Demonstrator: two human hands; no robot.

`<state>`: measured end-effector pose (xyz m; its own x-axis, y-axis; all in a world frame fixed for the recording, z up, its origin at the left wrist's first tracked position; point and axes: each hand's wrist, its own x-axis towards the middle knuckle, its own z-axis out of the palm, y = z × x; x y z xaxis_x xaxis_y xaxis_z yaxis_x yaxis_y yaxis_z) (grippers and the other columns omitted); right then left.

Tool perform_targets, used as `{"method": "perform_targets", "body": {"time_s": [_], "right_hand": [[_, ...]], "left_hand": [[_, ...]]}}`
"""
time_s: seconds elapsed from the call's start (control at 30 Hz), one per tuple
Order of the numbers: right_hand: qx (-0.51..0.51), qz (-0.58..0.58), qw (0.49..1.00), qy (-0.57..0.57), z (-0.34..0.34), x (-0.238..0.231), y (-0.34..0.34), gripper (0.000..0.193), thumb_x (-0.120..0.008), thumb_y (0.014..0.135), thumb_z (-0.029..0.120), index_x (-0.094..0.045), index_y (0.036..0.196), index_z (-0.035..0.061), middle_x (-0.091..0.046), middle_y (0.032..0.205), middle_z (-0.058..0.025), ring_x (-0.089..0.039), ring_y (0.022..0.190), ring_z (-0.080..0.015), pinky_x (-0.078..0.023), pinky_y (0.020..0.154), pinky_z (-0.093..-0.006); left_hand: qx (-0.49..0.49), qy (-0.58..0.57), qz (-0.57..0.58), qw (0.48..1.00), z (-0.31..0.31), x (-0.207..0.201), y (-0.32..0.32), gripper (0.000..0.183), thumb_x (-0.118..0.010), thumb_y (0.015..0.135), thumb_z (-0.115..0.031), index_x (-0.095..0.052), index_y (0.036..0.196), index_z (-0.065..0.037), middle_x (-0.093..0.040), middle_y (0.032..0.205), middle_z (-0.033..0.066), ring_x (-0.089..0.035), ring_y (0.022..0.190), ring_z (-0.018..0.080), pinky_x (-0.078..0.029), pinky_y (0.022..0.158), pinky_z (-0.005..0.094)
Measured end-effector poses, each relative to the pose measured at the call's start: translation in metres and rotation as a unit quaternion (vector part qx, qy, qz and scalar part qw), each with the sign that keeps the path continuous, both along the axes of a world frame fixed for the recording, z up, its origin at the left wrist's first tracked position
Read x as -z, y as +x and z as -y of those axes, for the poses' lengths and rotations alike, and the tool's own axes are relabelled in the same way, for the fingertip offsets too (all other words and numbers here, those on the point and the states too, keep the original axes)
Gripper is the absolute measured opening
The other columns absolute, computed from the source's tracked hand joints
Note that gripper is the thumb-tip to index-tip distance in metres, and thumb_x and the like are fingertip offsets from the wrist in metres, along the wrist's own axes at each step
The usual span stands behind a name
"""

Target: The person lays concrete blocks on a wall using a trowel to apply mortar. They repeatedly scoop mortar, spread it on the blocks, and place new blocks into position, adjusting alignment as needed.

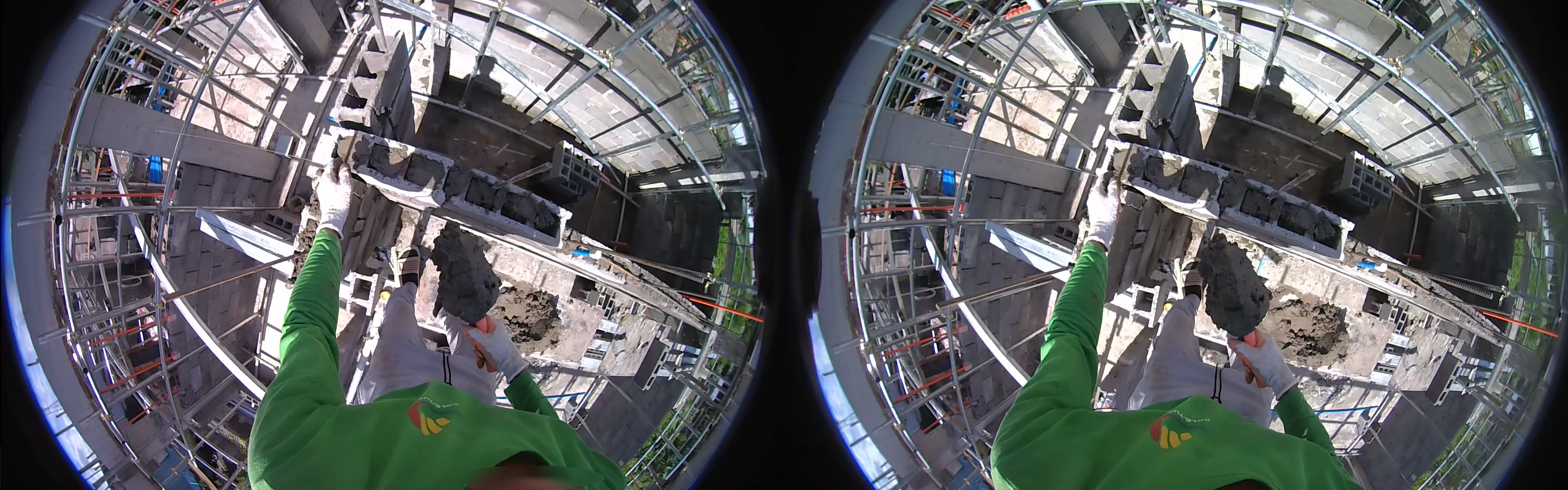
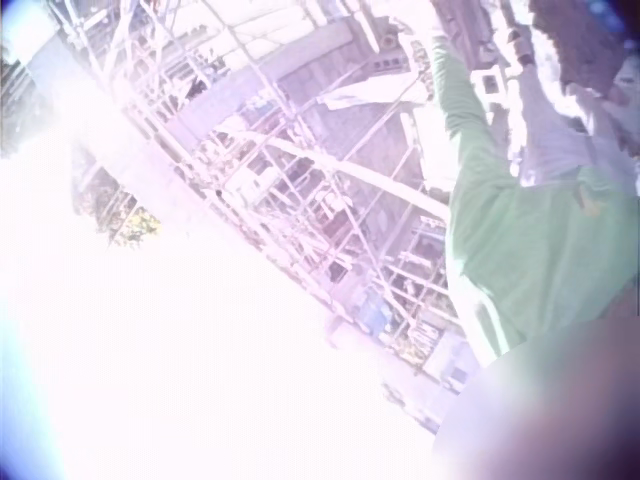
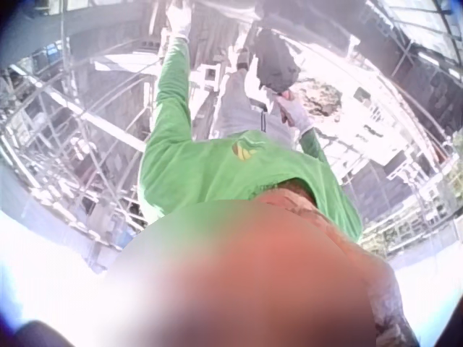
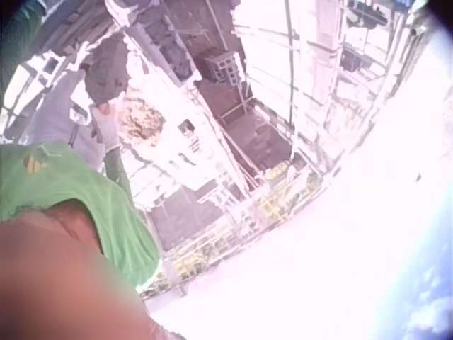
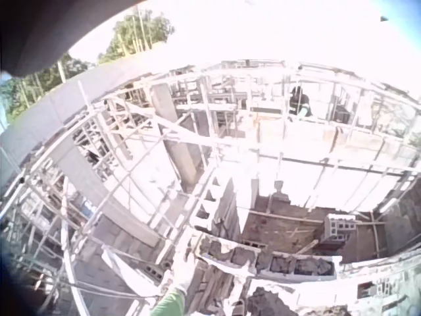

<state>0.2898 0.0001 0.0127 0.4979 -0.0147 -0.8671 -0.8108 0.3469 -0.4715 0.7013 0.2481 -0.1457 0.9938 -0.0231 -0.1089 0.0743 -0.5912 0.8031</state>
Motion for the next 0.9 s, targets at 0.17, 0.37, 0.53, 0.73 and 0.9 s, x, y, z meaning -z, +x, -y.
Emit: {"method": "perform_targets", "body": {"time_s": [0.17,0.37,0.53,0.73,0.9], "right_hand": [[0.014,-0.006,1.000,0.006,-0.027,0.013,0.092,0.023,-0.071,0.097,0.028,-0.059,0.103,0.0093,-0.046,0.061,0.0043,-0.045,0.044,-0.0078,-0.039,0.038,-0.0267],[-0.013,0.067,0.997,-0.033,-0.039,0.059,0.200,0.030,-0.071,0.098,0.032,-0.053,0.093,0.0080,-0.046,0.060,0.0031,-0.046,0.045,-0.0085,-0.041,0.040,-0.0271],[-0.018,0.108,0.992,-0.060,-0.044,0.093,0.285,0.035,-0.071,0.099,0.035,-0.052,0.091,0.0067,-0.052,0.065,0.0005,-0.051,0.050,-0.0083,-0.045,0.045,-0.0275],[0.010,0.181,0.974,-0.138,-0.072,0.128,0.381,0.036,-0.072,0.099,0.034,-0.053,0.083,0.0081,-0.053,0.068,0.0011,-0.051,0.060,-0.0090,-0.043,0.055,-0.0290],[0.077,0.233,0.962,-0.123,-0.092,0.149,0.443,0.030,-0.074,0.097,0.024,-0.054,0.081,0.0089,-0.055,0.071,0.0008,-0.051,0.062,-0.0084,-0.043,0.055,-0.0292]], "left_hand": [[-0.052,0.106,0.141,0.983,0.025,0.061,0.158,0.041,-0.059,0.100,-0.032,-0.069,0.121,0.001,-0.074,0.111,0.0245,-0.071,0.103,0.0417,-0.054,0.093,0.0458],[0.025,0.114,-0.001,0.993,0.038,0.107,0.261,0.061,-0.060,0.096,-0.052,-0.067,0.132,-0.003,-0.070,0.126,0.0268,-0.065,0.122,0.0431,-0.050,0.105,0.0476],[0.056,0.106,-0.001,0.993,0.034,0.144,0.274,0.047,-0.064,0.098,-0.042,-0.071,0.123,-0.003,-0.075,0.110,0.0203,-0.070,0.100,0.0355,-0.052,0.087,0.0434],[0.031,0.020,-0.048,0.998,0.038,0.144,0.263,0.049,-0.068,0.096,-0.037,-0.068,0.131,-0.003,-0.075,0.117,0.0166,-0.070,0.105,0.0265,-0.051,0.094,0.0375],[0.020,0.003,-0.069,0.997,0.042,0.117,0.248,0.052,-0.065,0.097,-0.044,-0.067,0.136,-0.010,-0.074,0.122,0.0175,-0.070,0.109,0.0299,-0.051,0.095,0.0404]]}}
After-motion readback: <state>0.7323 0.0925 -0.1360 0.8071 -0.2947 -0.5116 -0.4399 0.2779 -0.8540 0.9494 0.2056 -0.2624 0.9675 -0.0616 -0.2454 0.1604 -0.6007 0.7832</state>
